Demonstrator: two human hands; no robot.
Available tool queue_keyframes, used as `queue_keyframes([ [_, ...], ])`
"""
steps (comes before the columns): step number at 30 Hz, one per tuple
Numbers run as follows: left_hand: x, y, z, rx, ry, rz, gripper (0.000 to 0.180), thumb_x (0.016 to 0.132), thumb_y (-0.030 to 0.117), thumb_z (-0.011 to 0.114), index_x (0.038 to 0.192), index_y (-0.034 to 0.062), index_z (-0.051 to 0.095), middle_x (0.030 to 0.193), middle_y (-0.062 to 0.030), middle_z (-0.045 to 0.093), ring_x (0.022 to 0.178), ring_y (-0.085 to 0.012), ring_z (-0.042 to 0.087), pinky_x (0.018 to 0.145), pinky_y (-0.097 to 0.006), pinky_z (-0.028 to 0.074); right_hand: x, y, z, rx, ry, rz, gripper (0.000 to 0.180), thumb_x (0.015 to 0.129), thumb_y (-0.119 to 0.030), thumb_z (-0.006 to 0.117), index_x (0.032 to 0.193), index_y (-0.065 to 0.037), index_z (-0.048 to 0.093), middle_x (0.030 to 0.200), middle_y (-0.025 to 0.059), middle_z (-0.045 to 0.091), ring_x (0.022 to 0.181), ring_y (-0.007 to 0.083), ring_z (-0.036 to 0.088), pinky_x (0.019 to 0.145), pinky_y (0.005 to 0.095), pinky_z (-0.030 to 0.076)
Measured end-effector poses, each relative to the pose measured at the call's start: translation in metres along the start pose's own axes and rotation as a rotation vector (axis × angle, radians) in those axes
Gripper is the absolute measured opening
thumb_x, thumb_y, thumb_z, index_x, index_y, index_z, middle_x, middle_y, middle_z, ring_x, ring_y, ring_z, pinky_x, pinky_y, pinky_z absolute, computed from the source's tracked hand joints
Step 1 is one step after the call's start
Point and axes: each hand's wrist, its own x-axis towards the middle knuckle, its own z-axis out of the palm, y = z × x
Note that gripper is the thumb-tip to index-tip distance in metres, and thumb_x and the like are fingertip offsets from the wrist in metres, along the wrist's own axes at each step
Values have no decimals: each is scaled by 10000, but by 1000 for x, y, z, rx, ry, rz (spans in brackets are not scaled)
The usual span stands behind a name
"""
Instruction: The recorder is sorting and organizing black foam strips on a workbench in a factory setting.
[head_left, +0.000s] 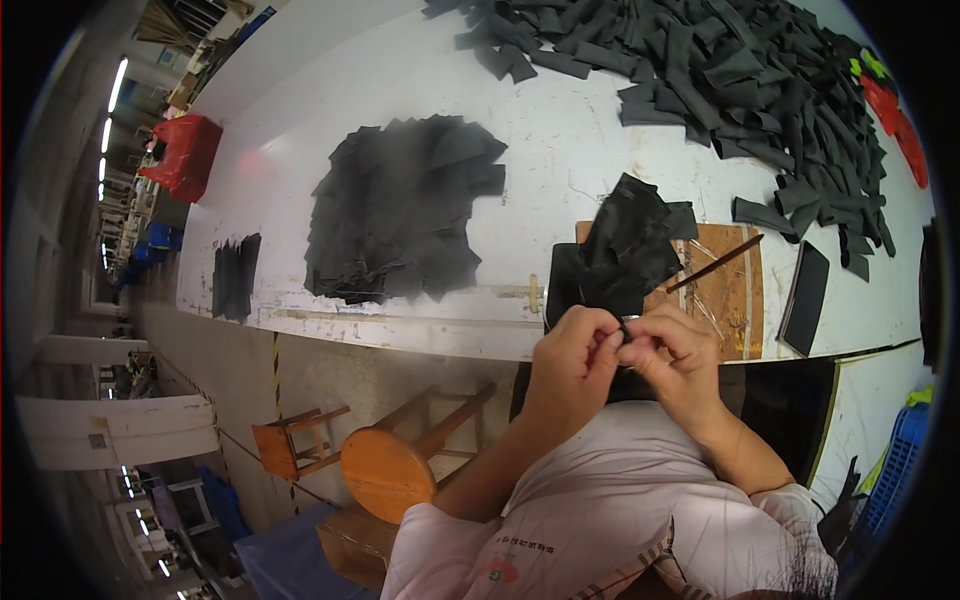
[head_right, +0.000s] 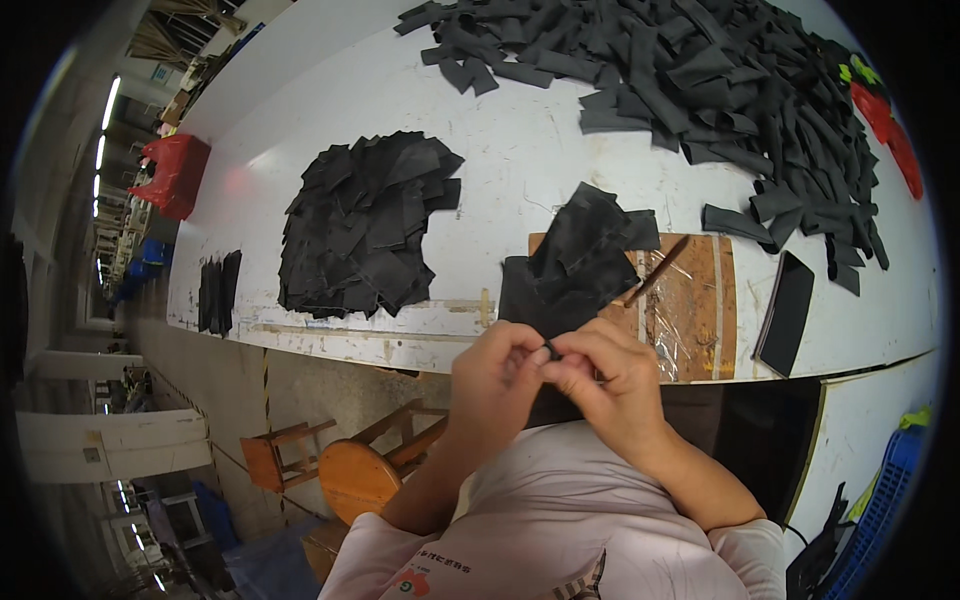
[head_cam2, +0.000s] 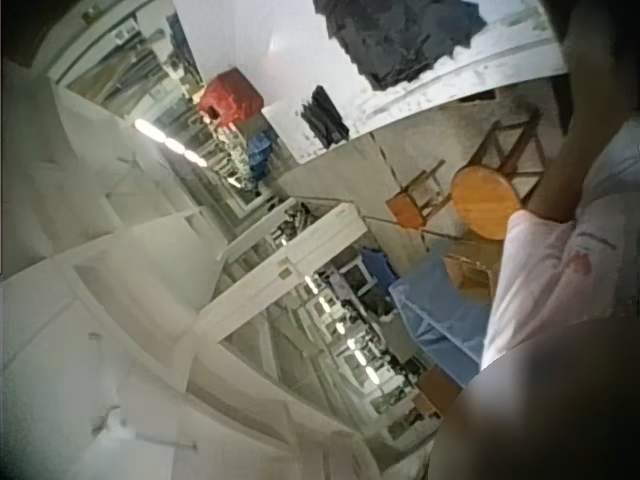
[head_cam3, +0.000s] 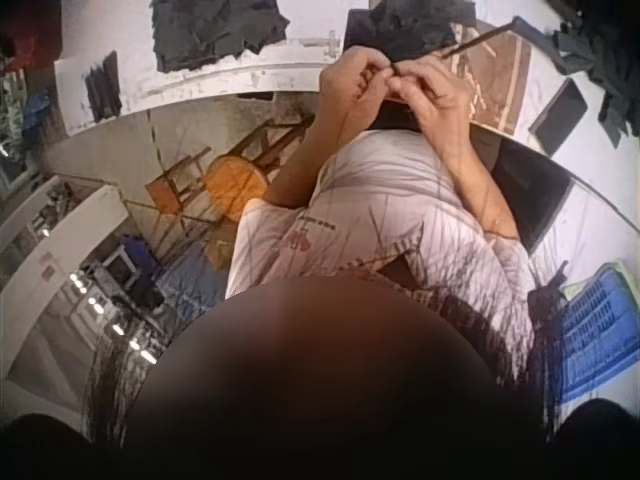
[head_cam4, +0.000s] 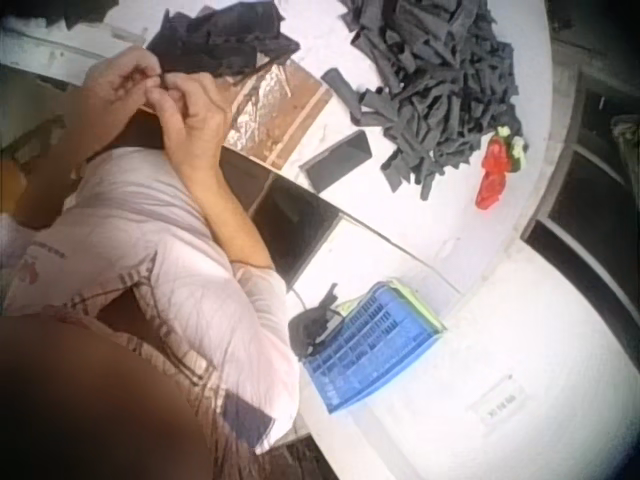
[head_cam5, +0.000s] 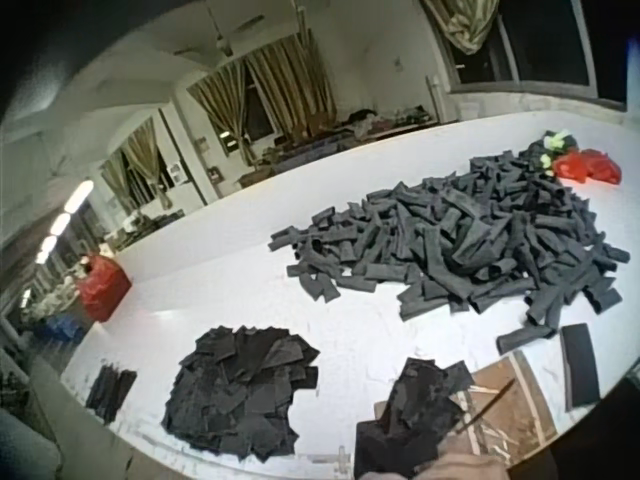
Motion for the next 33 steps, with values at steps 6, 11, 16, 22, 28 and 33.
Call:
queue_keyframes([
  [6,0,-11,19,363,193,257,132,752,4,573,870,35,524,646,-81,555,531,-165,557,489,-246,437,16,2,7,-397,135,-253,126,666,21,605,778,3,551,668,102,490,576,231,502,496,308,408],
  [11,9,-21,28,-342,297,-219,197,745,-43,557,927,-9,489,736,-85,597,586,-73,542,502,-171,416,24,17,10,-545,154,-203,139,650,27,591,773,3,531,683,120,481,589,277,494,516,344,411],
  [16,16,-19,1,-1224,-24,-513,280,707,-57,552,962,5,454,671,-19,542,512,-48,477,439,-160,351,21,10,2,-235,121,-19,61,675,30,567,732,23,544,646,85,495,538,179,495,485,263,383],
  [22,13,-29,19,-590,73,-308,257,708,-93,502,951,-10,493,757,-37,525,551,-12,434,445,-139,312,17,15,-9,948,-87,665,40,770,-57,560,754,-21,564,620,-24,437,512,63,379,450,189,305],
  [28,14,-20,24,-482,291,-175,246,703,-88,500,943,-38,518,779,-74,576,488,-11,433,415,-149,332,16,21,-4,943,-149,589,192,811,-209,575,714,-68,487,611,-36,425,517,55,373,460,182,311],
  [33,4,-11,2,-1104,-227,-540,332,701,-83,537,1020,-16,472,798,-61,560,471,-6,411,360,-138,284,3,15,-11,959,-153,523,153,790,-187,600,739,-70,517,661,-36,480,586,54,431,550,170,353],
])
